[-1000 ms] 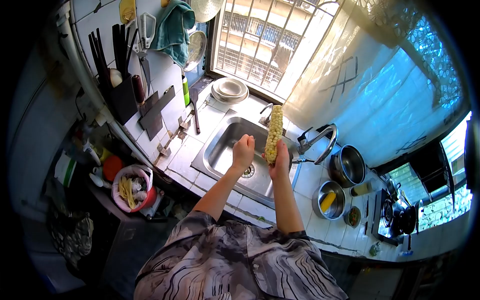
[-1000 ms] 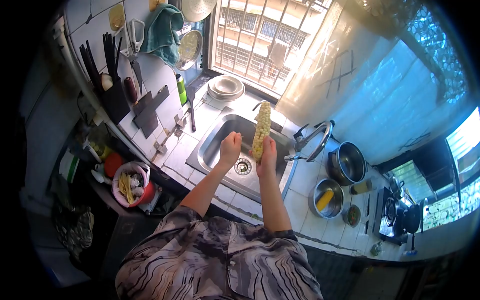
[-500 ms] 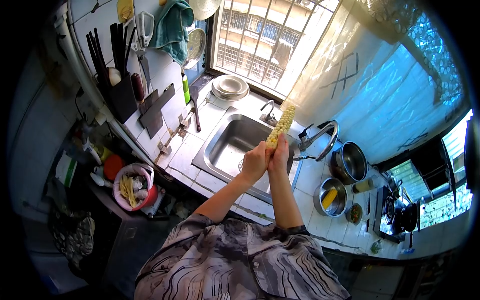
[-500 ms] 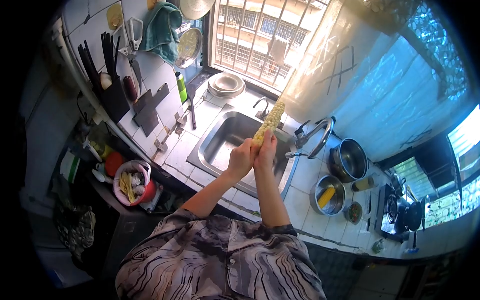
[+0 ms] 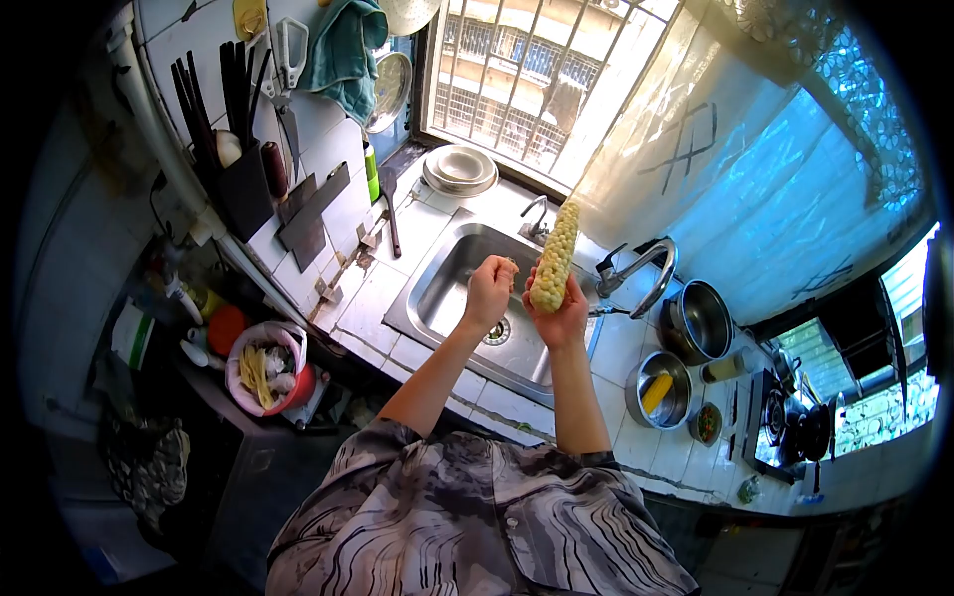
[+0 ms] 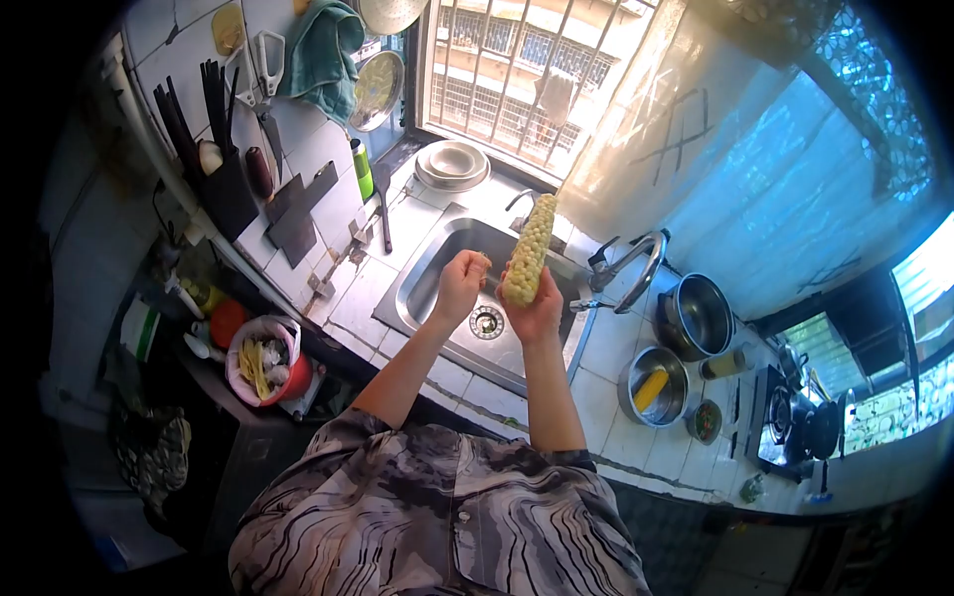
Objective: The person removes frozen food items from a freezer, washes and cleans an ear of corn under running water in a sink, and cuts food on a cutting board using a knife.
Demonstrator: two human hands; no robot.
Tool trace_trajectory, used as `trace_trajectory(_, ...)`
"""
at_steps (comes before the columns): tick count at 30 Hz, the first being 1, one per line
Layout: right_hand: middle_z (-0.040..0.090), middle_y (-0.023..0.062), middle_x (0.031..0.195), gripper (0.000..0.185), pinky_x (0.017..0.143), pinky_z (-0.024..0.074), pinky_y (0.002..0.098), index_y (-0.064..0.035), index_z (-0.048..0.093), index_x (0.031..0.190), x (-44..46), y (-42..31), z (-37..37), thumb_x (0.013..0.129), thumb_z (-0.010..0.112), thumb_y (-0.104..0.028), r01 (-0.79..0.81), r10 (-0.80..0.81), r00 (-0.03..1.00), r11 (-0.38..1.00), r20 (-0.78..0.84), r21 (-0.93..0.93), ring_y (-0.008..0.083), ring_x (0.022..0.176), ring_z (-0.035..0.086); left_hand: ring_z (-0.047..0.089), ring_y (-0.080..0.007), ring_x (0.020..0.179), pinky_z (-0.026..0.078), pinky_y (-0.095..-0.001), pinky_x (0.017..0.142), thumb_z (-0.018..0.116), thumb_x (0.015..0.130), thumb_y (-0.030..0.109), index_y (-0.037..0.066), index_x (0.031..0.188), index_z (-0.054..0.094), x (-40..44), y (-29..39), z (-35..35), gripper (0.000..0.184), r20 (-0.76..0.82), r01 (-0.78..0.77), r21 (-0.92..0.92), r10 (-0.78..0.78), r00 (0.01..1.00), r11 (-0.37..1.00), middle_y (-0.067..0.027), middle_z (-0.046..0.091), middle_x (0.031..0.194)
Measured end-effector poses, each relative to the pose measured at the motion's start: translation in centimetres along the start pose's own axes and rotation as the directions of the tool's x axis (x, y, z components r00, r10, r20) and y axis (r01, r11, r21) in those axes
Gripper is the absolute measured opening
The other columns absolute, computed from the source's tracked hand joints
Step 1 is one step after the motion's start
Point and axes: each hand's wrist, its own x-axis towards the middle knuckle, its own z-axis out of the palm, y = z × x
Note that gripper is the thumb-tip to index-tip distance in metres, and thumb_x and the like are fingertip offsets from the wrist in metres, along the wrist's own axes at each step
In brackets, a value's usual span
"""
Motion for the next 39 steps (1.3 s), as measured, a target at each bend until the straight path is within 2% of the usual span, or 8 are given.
trace_trajectory(7, 0.056, 0.0092, 0.104, 0.041, 0.060, 0.0490, 0.0336, -0.0041, 0.043, 0.120, 0.2, 0.0, -1.6, 0.090, 0.032, -0.030, 0.007, 0.025, 0.984, 0.985, 0.177, -0.173, 0.0217, 0.086, 0.057, 0.058, -0.0298, 0.062, 0.044, -0.0397, 0.057, 0.040, 0.091, 0.027, 0.002, 0.081, 0.049, 0.5, 2.9, 1.3, 0.029, 0.070, -0.082, 0.435, 0.057, 0.996, 0.897, -0.0147, 0.057, 0.066)
trace_trajectory(11, 0.059, 0.0073, 0.096, 0.036, 0.056, 0.0497, 0.0334, -0.0064, 0.047, 0.113, -0.4, 0.8, -0.5, 0.090, 0.033, -0.030, 0.047, -0.058, 0.998, 0.937, -0.020, -0.345, 0.0186, 0.078, 0.059, 0.058, -0.0333, 0.061, 0.043, -0.0414, 0.053, 0.039, 0.091, 0.036, 0.003, 0.078, 0.048, 0.7, 3.8, 1.8, 0.037, 0.131, -0.143, 0.661, 0.074, 0.989, 0.736, -0.0149, 0.055, 0.062)
trace_trajectory(15, 0.059, 0.0072, 0.096, 0.034, 0.059, 0.0497, 0.0344, -0.0081, 0.049, 0.111, -0.6, 0.9, -1.2, 0.090, 0.032, -0.029, 0.024, -0.042, 0.998, 0.950, -0.052, -0.312, 0.0195, 0.081, 0.059, 0.055, -0.0294, 0.052, 0.043, -0.0395, 0.050, 0.040, 0.091, 0.034, 0.002, 0.074, 0.047, 1.2, 1.3, 2.0, 0.036, 0.187, -0.306, 0.613, 0.242, 0.952, 0.729, -0.0131, 0.053, 0.058)
trace_trajectory(20, 0.059, 0.0079, 0.097, 0.033, 0.062, 0.0492, 0.0348, -0.0075, 0.049, 0.112, -0.4, 0.6, -1.5, 0.090, 0.032, -0.026, -0.013, 0.013, 1.000, 0.984, -0.003, -0.177, 0.0208, 0.083, 0.059, 0.051, -0.0334, 0.054, 0.041, -0.0378, 0.052, 0.040, 0.090, 0.028, 0.000, 0.074, 0.049, 2.3, -1.7, -0.2, 0.033, 0.157, 0.140, 0.057, -0.148, 0.976, 0.988, -0.0177, 0.053, 0.061)
trace_trajectory(23, 0.059, 0.0082, 0.099, 0.034, 0.066, 0.0492, 0.0342, -0.0065, 0.048, 0.113, -0.2, 0.7, -2.2, 0.090, 0.032, -0.026, 0.004, 0.001, 1.000, 0.982, 0.025, -0.188, 0.0205, 0.086, 0.058, 0.054, -0.0228, 0.052, 0.043, -0.0360, 0.050, 0.040, 0.091, 0.033, 0.001, 0.074, 0.047, 1.3, -0.3, 0.5, 0.038, 0.160, -0.203, 0.315, 0.158, 0.974, 0.927, -0.0120, 0.051, 0.058)
trace_trajectory(27, 0.058, 0.0071, 0.105, 0.034, 0.077, 0.0486, 0.0318, -0.0053, 0.048, 0.113, 0.3, 1.5, -1.5, 0.091, 0.034, -0.028, 0.056, -0.081, 0.991, 0.975, -0.108, -0.213, 0.0177, 0.093, 0.058, 0.057, -0.0356, 0.059, 0.043, -0.0418, 0.051, 0.041, 0.090, 0.040, 0.002, 0.076, 0.046, -0.2, 2.2, 1.2, 0.041, 0.218, -0.135, 0.571, 0.010, 0.976, 0.809, -0.0168, 0.055, 0.060)
trace_trajectory(35, 0.059, 0.0062, 0.103, 0.034, 0.081, 0.0475, 0.0294, -0.0063, 0.049, 0.112, 0.3, 1.7, -1.0, 0.092, 0.035, -0.030, 0.168, -0.230, 0.967, 0.902, -0.112, -0.398, 0.0165, 0.093, 0.058, 0.054, -0.0399, 0.061, 0.043, -0.0448, 0.054, 0.043, 0.089, 0.025, 0.002, 0.076, 0.046, -0.4, 1.8, 0.9, 0.027, 0.273, -0.241, 0.571, 0.095, 0.957, 0.785, -0.0206, 0.054, 0.062)
trace_trajectory(39, 0.059, 0.0057, 0.099, 0.033, 0.076, 0.0492, 0.0294, -0.0061, 0.050, 0.110, 0.3, 1.0, -0.6, 0.091, 0.037, -0.030, 0.198, -0.257, 0.959, 0.907, -0.117, -0.371, 0.0172, 0.088, 0.059, 0.051, -0.0276, 0.051, 0.041, -0.0382, 0.049, 0.045, 0.087, 0.019, 0.000, 0.068, 0.047, -0.8, 2.1, 0.4, 0.027, 0.266, -0.151, 0.352, 0.056, 0.962, 0.924, -0.0156, 0.052, 0.057)
